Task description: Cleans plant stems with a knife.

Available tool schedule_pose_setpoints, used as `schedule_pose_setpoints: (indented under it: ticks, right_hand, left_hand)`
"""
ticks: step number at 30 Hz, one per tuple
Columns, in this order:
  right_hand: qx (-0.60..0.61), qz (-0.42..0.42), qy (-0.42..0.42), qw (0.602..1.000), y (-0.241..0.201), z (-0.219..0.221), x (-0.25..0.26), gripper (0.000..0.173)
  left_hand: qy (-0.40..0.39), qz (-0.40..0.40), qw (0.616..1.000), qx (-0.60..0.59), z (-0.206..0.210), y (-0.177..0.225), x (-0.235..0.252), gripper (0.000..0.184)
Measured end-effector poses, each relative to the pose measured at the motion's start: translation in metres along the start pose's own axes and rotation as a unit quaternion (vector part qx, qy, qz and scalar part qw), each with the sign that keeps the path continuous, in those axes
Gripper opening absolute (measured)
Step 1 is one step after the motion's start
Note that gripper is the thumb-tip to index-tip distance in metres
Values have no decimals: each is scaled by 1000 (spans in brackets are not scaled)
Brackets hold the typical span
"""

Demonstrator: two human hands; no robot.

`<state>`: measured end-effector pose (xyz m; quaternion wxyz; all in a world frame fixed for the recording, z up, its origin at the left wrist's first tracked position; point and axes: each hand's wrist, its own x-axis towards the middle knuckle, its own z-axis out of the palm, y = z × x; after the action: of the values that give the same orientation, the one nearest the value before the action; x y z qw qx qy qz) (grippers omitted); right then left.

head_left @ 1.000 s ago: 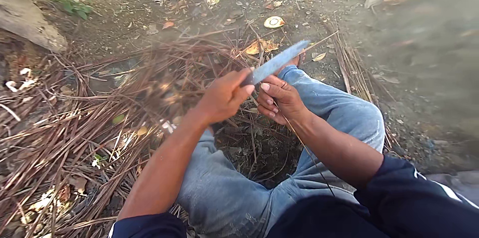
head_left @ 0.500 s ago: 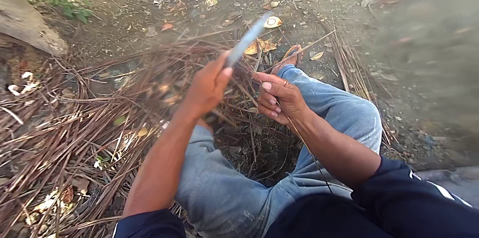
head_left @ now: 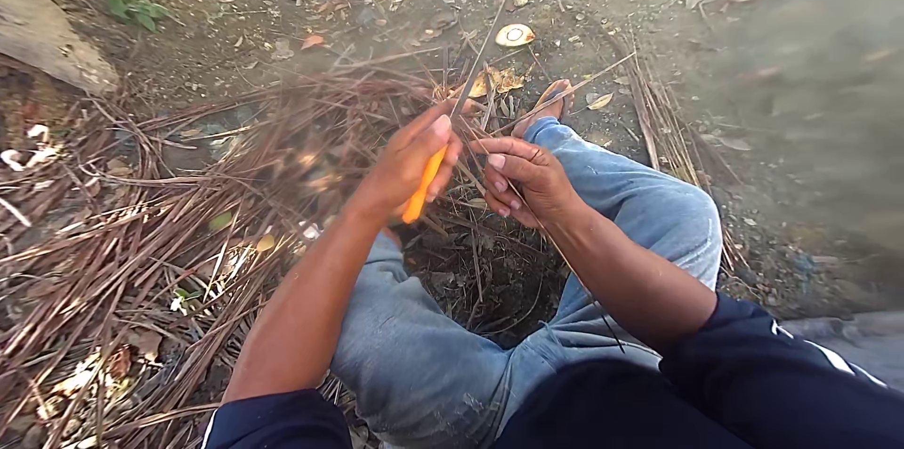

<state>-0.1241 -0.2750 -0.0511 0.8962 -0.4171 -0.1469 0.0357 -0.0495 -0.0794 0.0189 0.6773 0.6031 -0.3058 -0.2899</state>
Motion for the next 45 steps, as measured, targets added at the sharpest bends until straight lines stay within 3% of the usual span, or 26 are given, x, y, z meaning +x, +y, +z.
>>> schedule_pose_setpoints:
  ticks: [2,3,6,8,11,12,14,19,22,27,30,33,35,37,40,42,43,45]
  right_hand:
    - [-10,0,-5,1000,1,-1,-2,34]
    - [-13,-4,-1,1000,1,-1,-2,35]
    - [-5,-20,30,999,0,5,3,31]
    - [23,-27,44,998,-1,7,6,33]
    - [50,-24,50,997,-5,10,6,31]
    - [44,-19,49,998,-5,9,4,26]
    - [48,-15,51,997,-5,9,1,36]
    - [100,-10,24,995,-8,8,1,24]
    - [116,1,2,993,-13,9,-2,39]
    - [170,-3,-26,985,-7,4,4,33]
    - [143,-9,-26,989,-8,1,6,18]
    - [132,-12,-19,991,-7,0,7,18]
    - [147,-17,-9,989,-6,3,7,28]
    - [132,-12,-7,991,-9,3,6,25]
    - [117,-5,-8,993,-8,1,4,37]
    - [108,0,-22,994,-10,-1,5,19]
    - [103,3,-27,994,-12,-2,5,18]
    - [92,11,-35,995,-17,-3,3,36]
  left_hand:
    - [34,16,997,62,-2,1,0,49]
    - [53,27,987,147,-1,1,0,48]
    - [50,88,888,449,9,-4,-2,46]
    - [20,118,837,534,15,-12,-3,46]
    - [35,134,807,574,12,-17,-2,50]
    - [54,130,809,570,9,-17,-2,51]
    - [82,131,811,564,5,-15,-3,51]
    - [56,151,803,574,8,-11,-2,51]
    - [124,134,820,543,-10,-8,0,51]
    - [36,146,794,589,16,-15,-4,52]
    - [53,140,791,593,9,-14,-1,54]
    - [66,132,777,612,11,-16,-2,54]
    - [53,153,766,622,15,-17,-3,52]
    - [62,152,774,611,9,-12,-1,53]
    - [86,131,798,582,1,-9,-1,54]
    - [69,142,795,586,8,-10,-2,53]
    - [67,144,798,582,7,-9,-1,53]
    - [93,136,815,556,-4,-5,1,51]
